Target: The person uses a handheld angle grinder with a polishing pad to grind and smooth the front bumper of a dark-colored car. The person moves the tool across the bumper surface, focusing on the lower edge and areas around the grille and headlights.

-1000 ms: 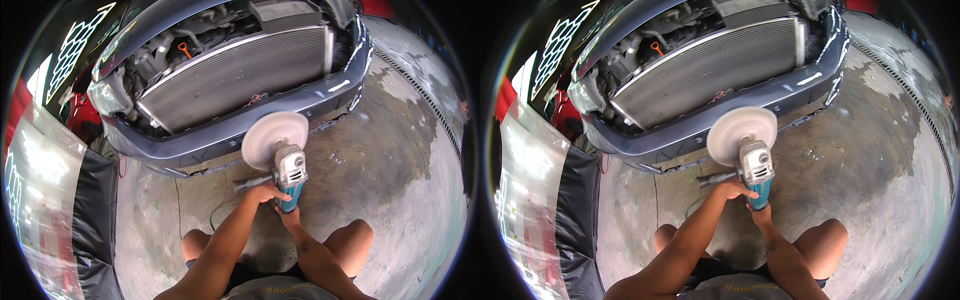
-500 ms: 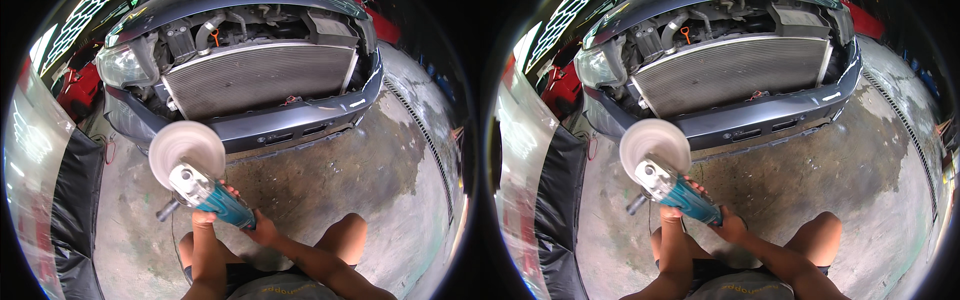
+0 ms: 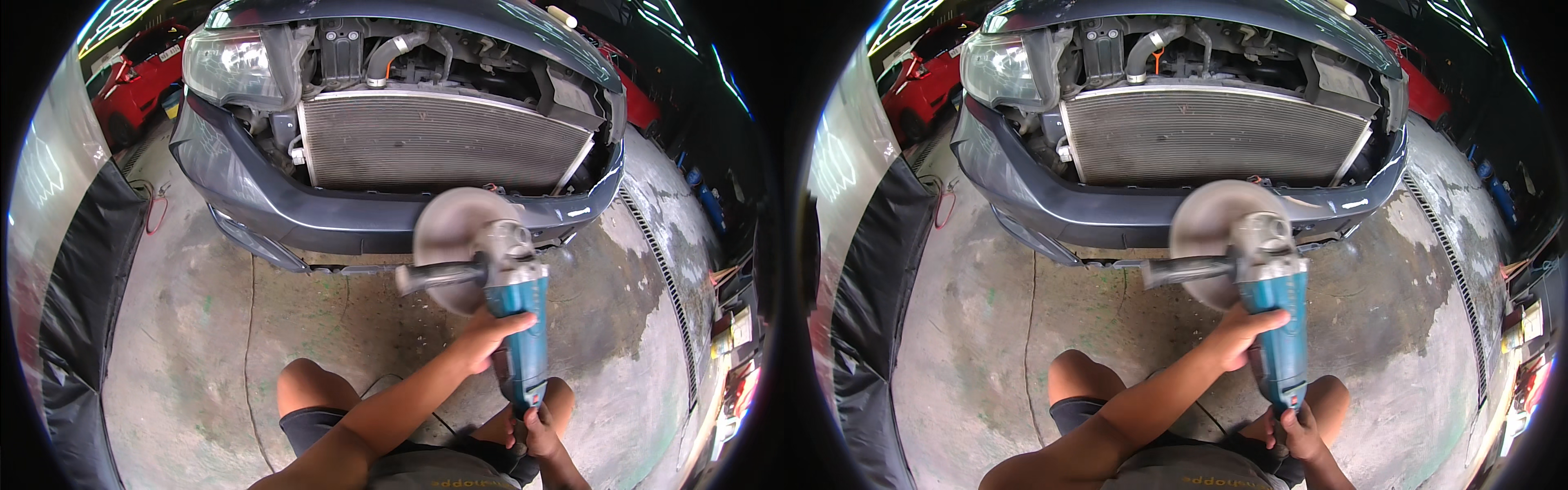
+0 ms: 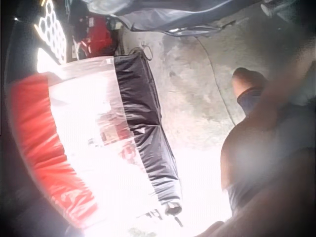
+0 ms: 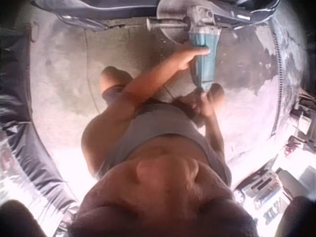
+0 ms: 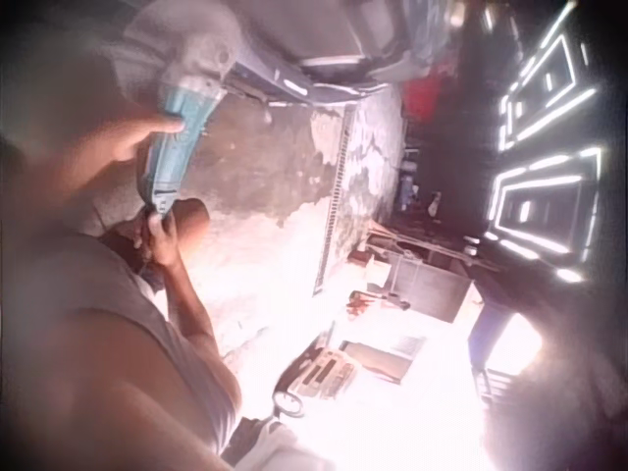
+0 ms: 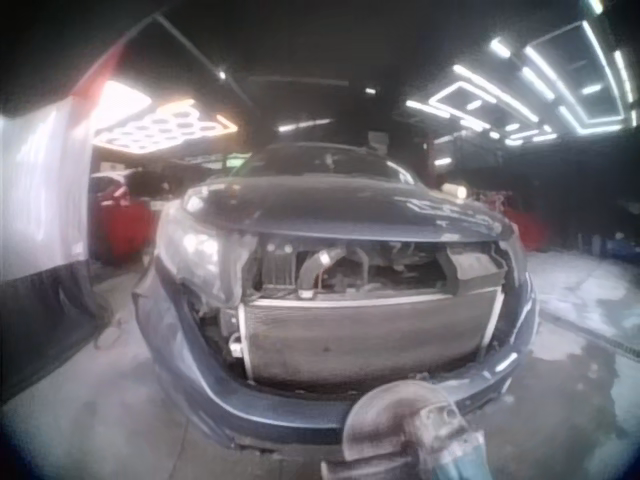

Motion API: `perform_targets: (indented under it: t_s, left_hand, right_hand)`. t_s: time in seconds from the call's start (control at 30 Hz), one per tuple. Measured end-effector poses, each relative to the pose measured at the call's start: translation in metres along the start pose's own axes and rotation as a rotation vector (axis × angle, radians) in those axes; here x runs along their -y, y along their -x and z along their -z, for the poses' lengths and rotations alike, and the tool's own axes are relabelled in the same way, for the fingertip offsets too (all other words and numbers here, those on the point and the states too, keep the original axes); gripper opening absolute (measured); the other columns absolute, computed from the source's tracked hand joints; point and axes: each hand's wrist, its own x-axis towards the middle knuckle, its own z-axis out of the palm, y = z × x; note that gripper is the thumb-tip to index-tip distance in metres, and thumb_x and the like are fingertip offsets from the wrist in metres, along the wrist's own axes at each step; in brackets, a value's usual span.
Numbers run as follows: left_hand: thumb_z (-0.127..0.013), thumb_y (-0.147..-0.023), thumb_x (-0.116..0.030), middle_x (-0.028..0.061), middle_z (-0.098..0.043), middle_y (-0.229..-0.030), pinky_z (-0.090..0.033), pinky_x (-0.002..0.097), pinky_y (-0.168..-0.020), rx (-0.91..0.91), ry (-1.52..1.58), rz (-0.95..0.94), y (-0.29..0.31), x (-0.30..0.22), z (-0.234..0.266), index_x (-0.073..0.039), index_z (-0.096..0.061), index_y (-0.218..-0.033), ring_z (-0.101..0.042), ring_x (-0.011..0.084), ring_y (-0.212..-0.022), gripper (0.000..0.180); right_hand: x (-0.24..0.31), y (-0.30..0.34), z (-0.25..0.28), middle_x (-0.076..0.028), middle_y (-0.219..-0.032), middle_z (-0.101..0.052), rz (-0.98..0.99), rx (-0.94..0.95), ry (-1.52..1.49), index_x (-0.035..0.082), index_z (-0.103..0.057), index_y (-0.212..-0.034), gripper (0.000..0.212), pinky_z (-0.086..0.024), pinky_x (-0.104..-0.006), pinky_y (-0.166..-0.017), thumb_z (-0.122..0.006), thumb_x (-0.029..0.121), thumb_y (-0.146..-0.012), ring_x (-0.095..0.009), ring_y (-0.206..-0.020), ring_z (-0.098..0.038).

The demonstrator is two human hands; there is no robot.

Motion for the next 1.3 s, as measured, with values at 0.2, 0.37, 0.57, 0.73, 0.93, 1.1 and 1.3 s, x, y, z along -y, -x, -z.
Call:
perform_targets:
  t_s: [0.2, 0.37, 0.57, 0.73, 0.93, 1.1, 1.3]
  left_hand:
    - [-0.088, -0.087, -0.024, 0.0066, -0.069, -0.114, -0.056, 0.0421, -0.093, 0.038, 0.022, 0.069, -0.013, 0.011, -0.022, -0.006, -0.063, -0.130, -0.067, 0.0187, -0.104, 0.053]
    - [-0.080, -0.090, -0.042, 0.0195, -0.066, -0.135, -0.054, 0.0540, -0.108, -0.073, 0.020, -0.036, 0.054, -0.013, 0.019, -0.001, -0.052, -0.147, -0.066, 0.0351, -0.125, 0.075]
    - [-0.067, -0.096, -0.058, 0.0202, -0.063, -0.139, -0.054, 0.0599, -0.108, -0.044, -0.008, -0.208, 0.083, -0.042, 0.016, 0.000, -0.046, -0.151, -0.062, 0.0409, -0.129, 0.083]
    - [-0.081, -0.092, -0.036, 0.0139, -0.067, -0.126, -0.058, 0.0521, -0.100, -0.077, -0.038, 0.031, 0.011, 0.005, -0.011, -0.002, -0.055, -0.139, -0.068, 0.0295, -0.116, 0.063]
    - [-0.086, -0.090, -0.037, 0.0078, -0.069, -0.114, -0.058, 0.0455, -0.095, 0.015, -0.088, 0.257, -0.096, 0.028, -0.076, -0.006, -0.063, -0.129, -0.068, 0.0226, -0.108, 0.055]
    - [-0.085, -0.091, -0.035, 0.0069, -0.069, -0.115, -0.058, 0.0444, -0.095, -0.072, -0.050, 0.217, -0.083, 0.026, -0.069, -0.007, -0.062, -0.129, -0.069, 0.0224, -0.105, 0.053]
    - [-0.077, -0.096, -0.033, 0.0146, -0.071, -0.122, -0.057, 0.0535, -0.102, -0.141, -0.035, 0.050, 0.000, 0.002, -0.042, -0.004, -0.057, -0.137, -0.070, 0.0312, -0.114, 0.054]
  right_hand:
    - [-0.012, 0.015, 0.013, -0.011, -0.076, -0.061, 0.006, -0.090, -0.024, -0.001, -0.053, -0.103, 0.072, -0.052, -0.0309, -0.049, -0.067, 0.069, -0.096, -0.020, -0.054, -0.062]
    - [0.025, 0.009, -0.033, -0.006, -0.077, -0.062, -0.013, 0.126, 0.080, -0.001, -0.050, -0.126, 0.057, -0.050, -0.0285, -0.056, -0.069, 0.048, -0.104, -0.013, -0.062, -0.061]
    - [0.039, -0.007, -0.043, 0.000, -0.073, -0.057, -0.029, 0.299, 0.157, 0.001, -0.045, -0.139, 0.059, -0.047, -0.0275, -0.056, -0.067, 0.045, -0.106, -0.010, -0.059, -0.055]
    - [0.007, 0.011, 0.008, -0.007, -0.082, -0.060, 0.011, 0.092, -0.130, 0.001, -0.042, -0.139, 0.062, -0.049, -0.0285, -0.054, -0.065, 0.048, -0.106, -0.014, -0.059, -0.057]
    - [0.040, 0.011, 0.054, -0.010, -0.082, -0.061, -0.014, -0.210, -0.151, 0.001, -0.049, -0.123, 0.066, -0.052, -0.0307, -0.048, -0.063, 0.063, -0.102, -0.018, -0.054, -0.059]
    - [0.041, 0.014, 0.056, -0.009, -0.084, -0.060, -0.040, -0.077, -0.216, 0.003, -0.045, -0.129, 0.061, -0.053, -0.0305, -0.053, -0.063, 0.055, -0.105, -0.017, -0.059, -0.060]
    - [0.033, 0.016, 0.036, -0.004, -0.083, -0.059, -0.038, 0.156, -0.120, 0.002, -0.049, -0.130, 0.053, -0.049, -0.0272, -0.056, -0.066, 0.046, -0.107, -0.012, -0.063, -0.058]
